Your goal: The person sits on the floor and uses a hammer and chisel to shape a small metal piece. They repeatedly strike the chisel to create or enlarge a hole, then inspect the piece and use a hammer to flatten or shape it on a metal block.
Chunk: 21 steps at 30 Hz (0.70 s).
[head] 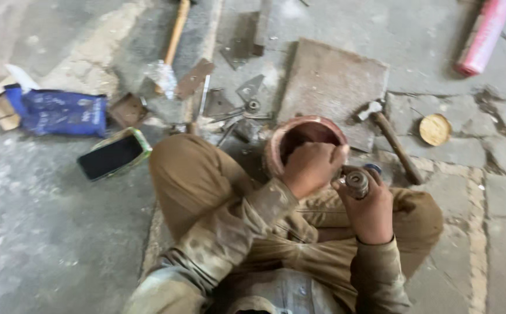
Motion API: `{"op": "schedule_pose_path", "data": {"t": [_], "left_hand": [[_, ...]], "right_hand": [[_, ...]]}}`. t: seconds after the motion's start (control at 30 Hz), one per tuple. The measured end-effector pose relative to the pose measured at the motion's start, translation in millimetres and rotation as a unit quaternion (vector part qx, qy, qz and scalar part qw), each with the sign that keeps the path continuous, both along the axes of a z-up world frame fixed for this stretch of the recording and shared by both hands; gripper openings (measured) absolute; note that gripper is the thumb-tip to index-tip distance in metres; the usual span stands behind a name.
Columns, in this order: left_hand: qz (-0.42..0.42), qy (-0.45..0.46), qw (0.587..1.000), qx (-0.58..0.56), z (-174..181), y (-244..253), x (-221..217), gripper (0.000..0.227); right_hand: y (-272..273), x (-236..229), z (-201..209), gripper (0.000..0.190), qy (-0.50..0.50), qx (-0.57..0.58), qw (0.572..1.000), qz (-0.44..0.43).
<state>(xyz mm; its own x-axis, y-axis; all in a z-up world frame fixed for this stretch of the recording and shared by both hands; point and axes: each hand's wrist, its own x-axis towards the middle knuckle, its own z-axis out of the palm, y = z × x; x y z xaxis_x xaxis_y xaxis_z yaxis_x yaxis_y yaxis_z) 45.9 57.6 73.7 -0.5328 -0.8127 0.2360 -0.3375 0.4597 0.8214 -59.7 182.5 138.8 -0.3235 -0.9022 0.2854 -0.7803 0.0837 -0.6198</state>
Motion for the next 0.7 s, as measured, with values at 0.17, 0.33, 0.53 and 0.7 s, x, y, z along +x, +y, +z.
{"op": "schedule_pose_path", "data": {"t": [0.17, 0.33, 0.53, 0.7], "left_hand": [[-0.021, 0.038, 0.997, 0.065, 16.3, 25.8, 44.7, 0.051], [-0.06, 0.218, 0.905, 0.36, -11.1, 33.0, 63.8, 0.027], [-0.079, 0.367, 0.784, 0.494, -25.5, 34.5, 75.5, 0.058], [-0.083, 0.394, 0.738, 0.541, -8.4, 39.7, 65.4, 0.041]], "right_hand": [[-6.4, 21.3, -14.8, 0.027, 0.085, 0.011, 0.996, 0.019], [7.2, 14.4, -11.6, 0.022, 0.01, 0.073, 0.994, -0.082], [17.7, -8.2, -5.0, 0.027, -0.408, 0.09, 0.903, -0.102], [14.8, 1.2, -8.8, 0.031, -0.451, 0.046, 0.89, -0.049]]}}
